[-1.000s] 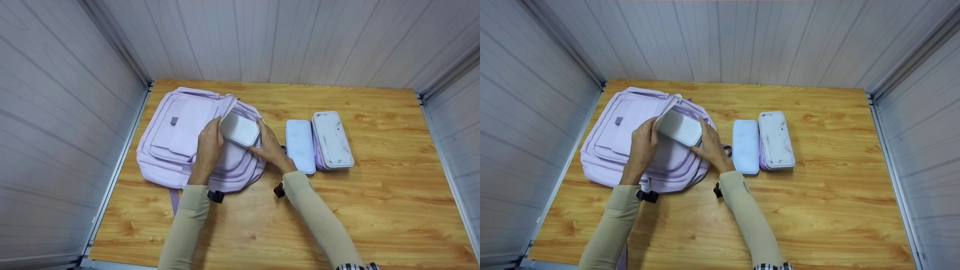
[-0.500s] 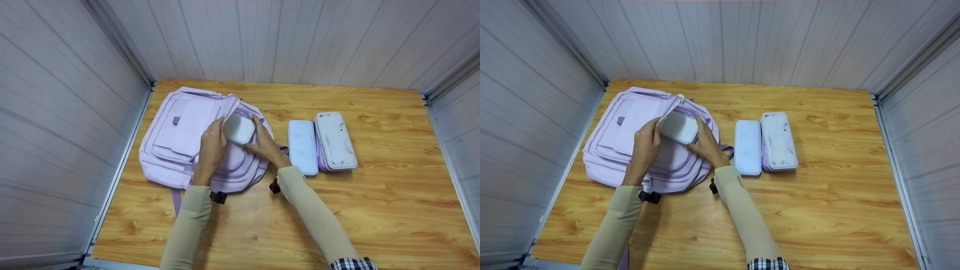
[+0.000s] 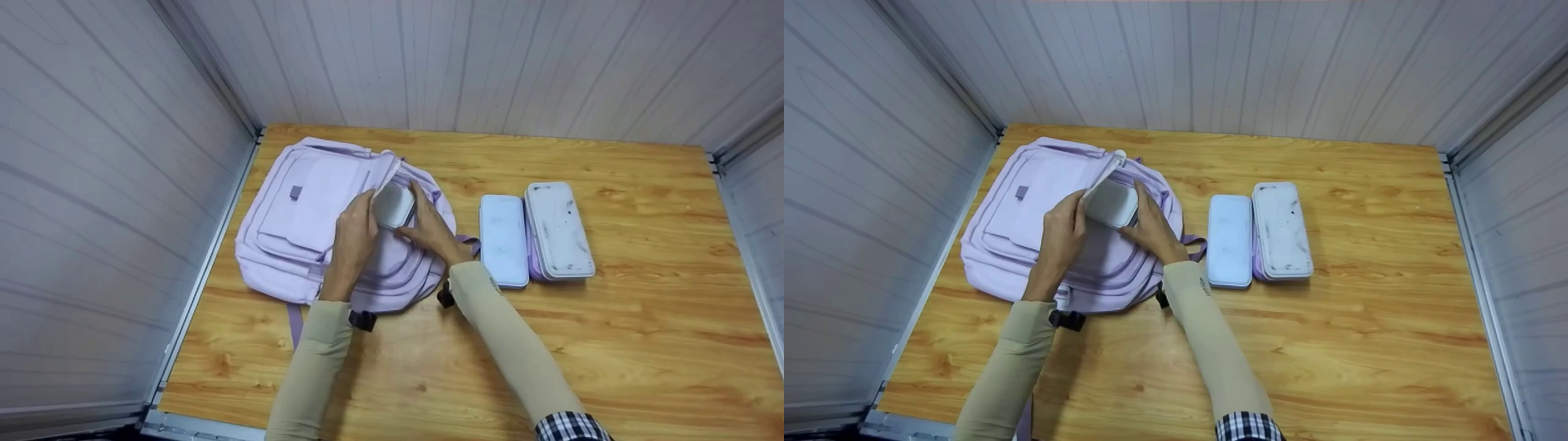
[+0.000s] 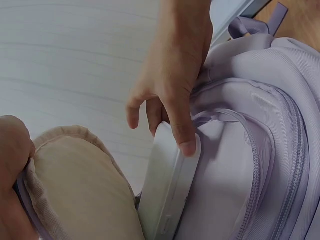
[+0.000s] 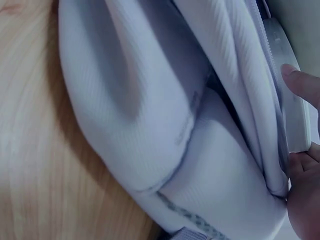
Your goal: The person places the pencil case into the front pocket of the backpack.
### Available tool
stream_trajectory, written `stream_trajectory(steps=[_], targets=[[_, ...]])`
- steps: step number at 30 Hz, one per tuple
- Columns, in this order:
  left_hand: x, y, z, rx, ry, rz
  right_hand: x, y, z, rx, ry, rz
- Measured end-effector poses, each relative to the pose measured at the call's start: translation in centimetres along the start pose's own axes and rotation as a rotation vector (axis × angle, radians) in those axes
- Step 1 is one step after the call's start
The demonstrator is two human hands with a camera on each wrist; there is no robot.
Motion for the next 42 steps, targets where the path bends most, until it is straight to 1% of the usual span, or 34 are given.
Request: stream_trajectory(steps=[4, 8, 12, 17, 25, 28, 33, 42], targets=[[-0.1, 0.1, 0.0, -0.003, 0.000, -0.004, -0.1, 0.0, 0.3, -0.001, -0.001, 0.008], [-0.1, 0.2, 0.0, -0.012, -0.003, -0.002, -0.3, -0.1, 0.6, -0.011, 0.020, 0.008], [0.1, 0.1, 0.0, -0.006, 0.005, 0.011, -0.6, -0.5, 0.9, 0.010, 0.048, 0.000], [0.0, 0.2, 0.0, 0.002, 0.012, 0.003, -0.6, -0.9, 0.9, 0.042, 0.095, -0.044], [-0.1, 0.2, 0.1, -0.007, 0.020, 0.001, -0.8, -1.2, 0.9, 0.050, 0.179, -0.120], [-0.1, 0.1, 0.0, 0.002, 0.022, 0.011, -1.1, -1.4, 1.0, 0.056, 0.184, -0.139], [-0.1, 0.1, 0.0, 0.007, 0.015, 0.007, -1.3, -1.5, 1.1, 0.061, 0.193, -0.141], [0.0, 0.4, 0.0, -0.043, 0.036, -0.003, -1.3, -1.7, 1.4, 0.061, 0.192, -0.126]])
Point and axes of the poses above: each hand's wrist, its own z-axis towards the middle knuckle, its own x-axis out of the back of the hand, y = z × x, the point moved 5 cm from there along z, towards the middle knuckle, and after that the axes turned 13 degrees about -y, right-handed, at the moved point
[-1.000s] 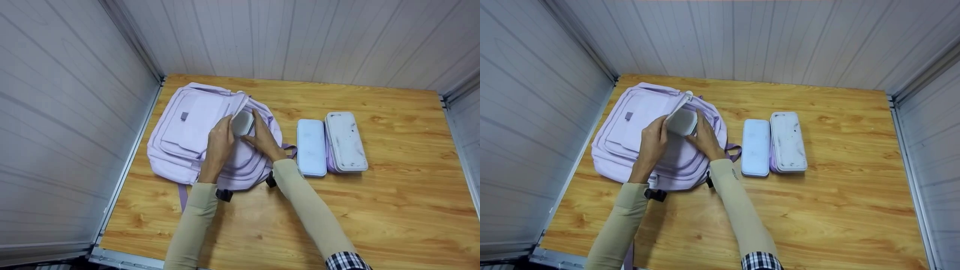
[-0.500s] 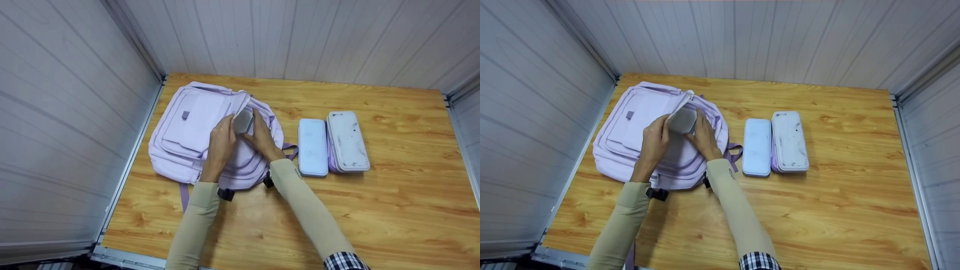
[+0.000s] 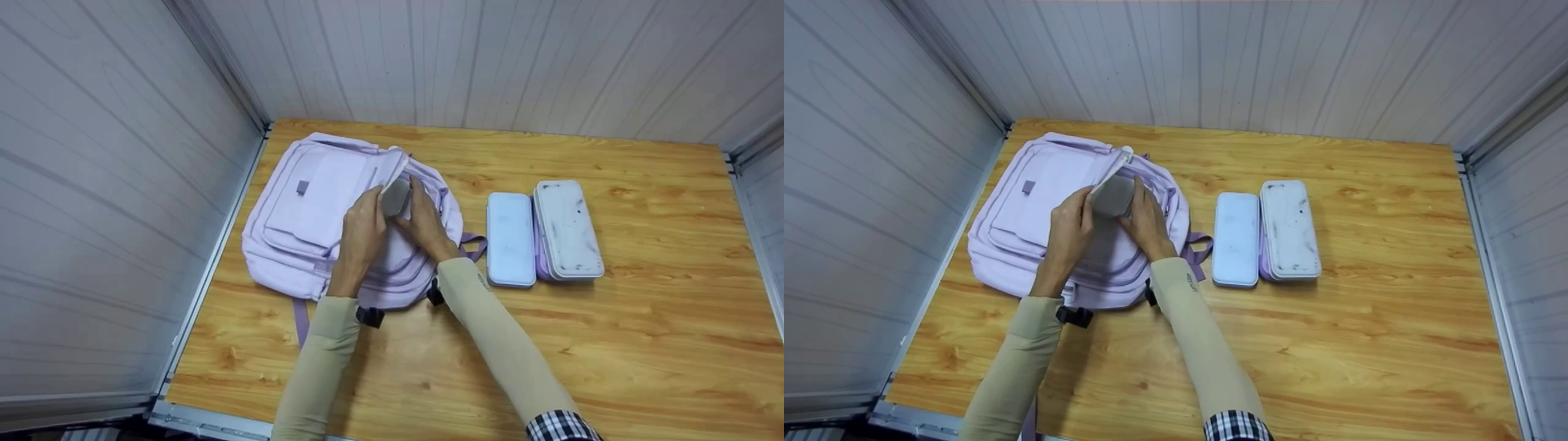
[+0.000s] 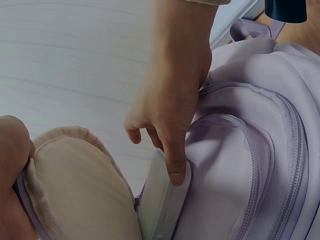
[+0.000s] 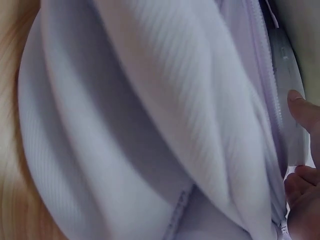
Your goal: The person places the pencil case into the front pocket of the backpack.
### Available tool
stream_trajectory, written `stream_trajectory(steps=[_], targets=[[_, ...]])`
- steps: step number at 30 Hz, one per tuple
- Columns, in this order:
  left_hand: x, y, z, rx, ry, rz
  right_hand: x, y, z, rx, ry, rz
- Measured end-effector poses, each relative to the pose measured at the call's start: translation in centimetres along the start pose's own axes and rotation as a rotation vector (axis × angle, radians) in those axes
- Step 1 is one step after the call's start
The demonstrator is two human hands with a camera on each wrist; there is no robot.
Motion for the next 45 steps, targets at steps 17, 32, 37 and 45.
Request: stream_trajectory(steps=[17, 32, 37, 45], targets=[[0.2, -0.7, 0.0, 0.042, 0.003, -0.013, 1.3, -0.6, -2.2, -0.010, 0.002, 0.062], [0.3, -1.1, -0.4, 0.050, 0.001, -0.040, 4.9, 0.2, -9.6, -0.167, 0.205, 0.152], [0.2, -1.0, -0.3, 0.034, 0.013, -0.055, 5.5, 1.8, -12.6, -0.265, 0.294, 0.143], [0.0, -0.9, 0.0, 0.045, 0.002, -0.063, 6.3, 3.8, -17.2, -0.361, 0.450, 0.128]])
Point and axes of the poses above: each hand's wrist, its own z-axis towards the middle knuckle, its own x-axis out of the back of the hand, y = z × x, the point moved 5 cm from there along z, towards the middle knuckle, and after that the axes turned 13 degrees about -y, right-handed, at the moved point
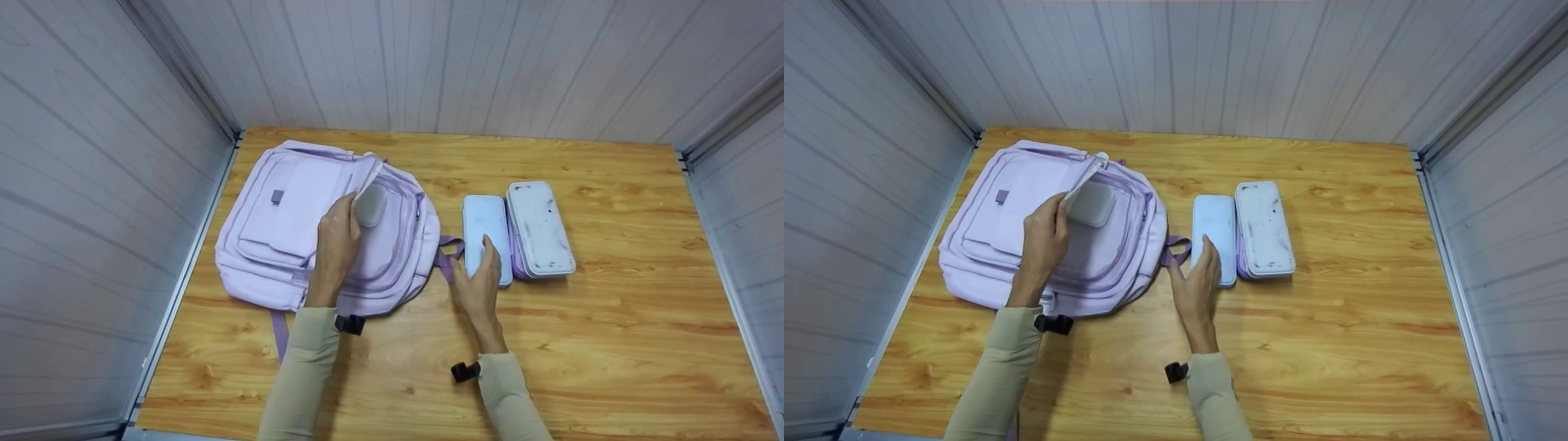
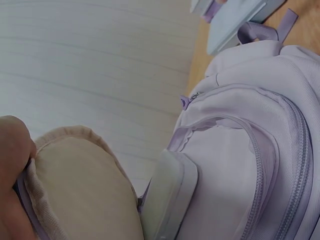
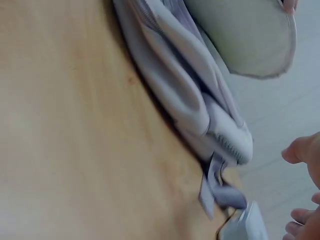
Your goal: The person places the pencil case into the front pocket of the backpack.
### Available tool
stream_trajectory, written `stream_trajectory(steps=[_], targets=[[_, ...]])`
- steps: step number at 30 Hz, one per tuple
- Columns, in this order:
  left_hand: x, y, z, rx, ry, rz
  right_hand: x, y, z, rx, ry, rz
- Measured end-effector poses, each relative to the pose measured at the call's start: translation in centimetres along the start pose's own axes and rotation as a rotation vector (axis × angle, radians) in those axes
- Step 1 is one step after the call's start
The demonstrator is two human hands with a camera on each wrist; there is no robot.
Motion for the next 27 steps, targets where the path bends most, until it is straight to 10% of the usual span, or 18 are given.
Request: stream_trajectory(steps=[10, 27], targets=[[0.1, 0.1, 0.0, -0.007, -0.008, -0.023, 1.6, 3.5, -3.2, -0.216, 0.179, -0.151], [0.3, 0.0, -0.1, 0.005, -0.012, -0.037, 0.8, 5.1, -3.8, -0.447, 0.171, -0.093]])
Point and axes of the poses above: each hand's wrist, its own z-axis towards the middle knuckle, its own x-axis out of the back of the hand, y = z × x, the point moved 5 cm from there along z, towards the middle knuckle, and after that the axes turned 13 degrees about -y, right-handed, at the moved point
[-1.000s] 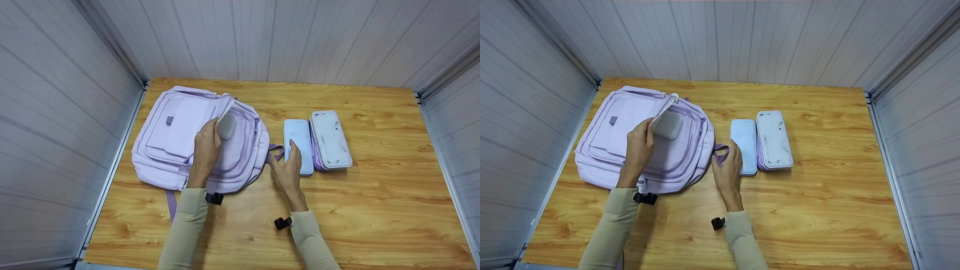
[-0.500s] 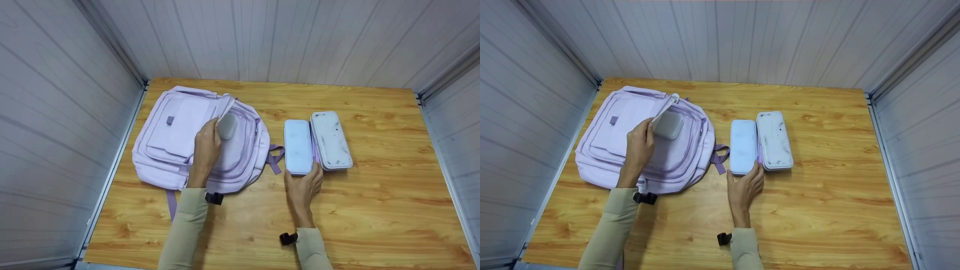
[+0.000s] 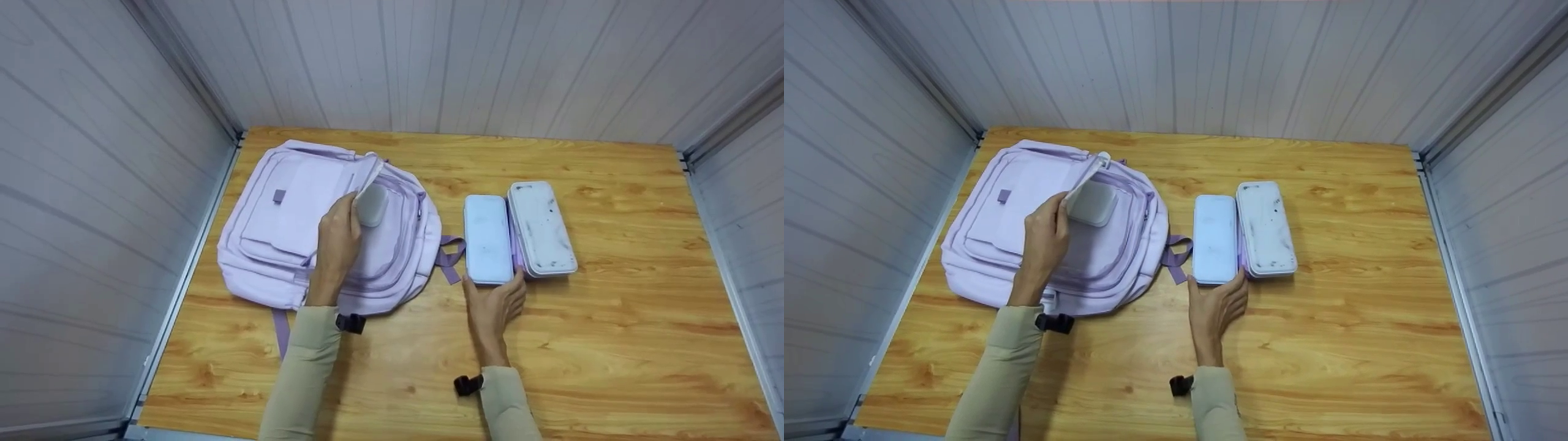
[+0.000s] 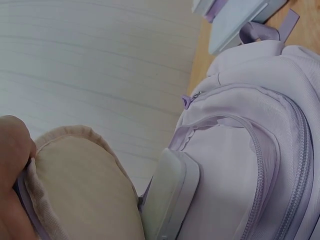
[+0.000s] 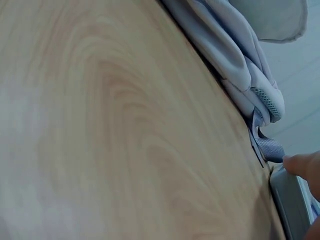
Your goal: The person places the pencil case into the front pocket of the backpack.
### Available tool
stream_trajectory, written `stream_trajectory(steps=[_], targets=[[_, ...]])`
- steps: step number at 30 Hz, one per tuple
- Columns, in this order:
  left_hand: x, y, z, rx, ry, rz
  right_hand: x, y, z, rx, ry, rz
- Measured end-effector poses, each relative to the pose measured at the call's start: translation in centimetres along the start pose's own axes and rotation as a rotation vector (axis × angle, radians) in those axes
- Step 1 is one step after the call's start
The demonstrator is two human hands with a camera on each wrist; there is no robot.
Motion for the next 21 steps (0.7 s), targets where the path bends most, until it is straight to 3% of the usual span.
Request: stream_trajectory(steps=[11, 21], targets=[[-0.16, -0.13, 0.08, 0.010, -0.001, -0.001, 0.03, 0.48, -0.12, 0.086, 0.120, 0.073], [-0.19, -0.18, 0.10, 0.007, -0.002, 0.011, 0.41, 0.67, -0.24, 0.066, 0.108, 0.189]])
Point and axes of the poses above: each hand's wrist, its own z-axis towards the middle knuckle, its own x-axis out of the back of the hand, y = z × x, the point moved 5 cm from there along z, towards the middle knuckle, and after that the axes turned 13 degrees about -y, right-handed, at the moved point
